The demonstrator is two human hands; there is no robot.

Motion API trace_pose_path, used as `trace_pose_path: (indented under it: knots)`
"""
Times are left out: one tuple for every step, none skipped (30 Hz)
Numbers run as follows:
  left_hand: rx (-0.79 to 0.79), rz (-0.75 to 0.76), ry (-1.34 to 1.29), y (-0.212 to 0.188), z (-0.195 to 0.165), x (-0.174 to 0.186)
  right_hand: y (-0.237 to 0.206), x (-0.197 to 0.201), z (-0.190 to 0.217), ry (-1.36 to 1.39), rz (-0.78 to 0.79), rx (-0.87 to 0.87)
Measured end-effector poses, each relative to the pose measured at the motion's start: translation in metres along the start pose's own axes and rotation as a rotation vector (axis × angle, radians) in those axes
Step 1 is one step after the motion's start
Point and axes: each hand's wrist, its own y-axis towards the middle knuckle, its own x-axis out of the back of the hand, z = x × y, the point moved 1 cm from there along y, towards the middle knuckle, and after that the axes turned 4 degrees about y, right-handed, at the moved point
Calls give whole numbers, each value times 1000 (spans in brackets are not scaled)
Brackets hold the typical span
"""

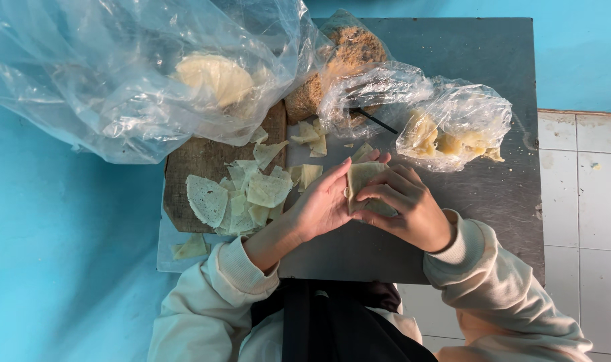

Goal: The person folds thin translucent wafer sheets and arranges them into an overlapping fan-shaped stack on a metal table. They occasionally use a spoon to place dark filling onto the wafers and press the folded pieces together, building up the stack piece by piece.

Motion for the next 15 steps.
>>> trace_pose_path:
  knots:
    - [-17,12,-16,0,-1,0,0,0,-1,-3,-6,1]
    - [-22,5,-19,1,0,0,-1,0,-1,0,-11,-3]
    - [-26,-2,-21,1,0,0,-1,0,-2,3,-17,-6]
    - [-31,-8,-23,2,0,0,-1,0,-2,5,-23,-9]
    - [-22,-17,-23,2,0,0,-1,-1,-3,-1,-22,-4]
    - [-13,-24,-24,2,0,0,-1,0,-3,-8,-21,1]
    - [-4,-31,-25,2,0,0,-2,0,-4,-14,-20,6]
    - [-3,-32,-26,2,-1,0,-2,0,-4,-20,-24,7]
    - [-1,-34,-28,2,-1,-1,-2,-1,-3,-25,-27,8]
    - [0,-37,-31,2,-1,-1,-3,-1,-3,-29,-30,9]
    - [2,-41,-33,2,-2,-1,-3,-1,-3,-22,-31,30]
    - [2,-47,-31,0,-4,-1,-1,-3,-4,-13,-36,54]
    - [3,-50,-36,0,-3,-2,-2,-2,-3,-7,-34,74]
    - [3,-42,-45,0,-2,-3,-3,-1,-3,-24,-16,85]
    - [4,-35,-51,1,-1,-4,-4,0,-3,-40,0,96]
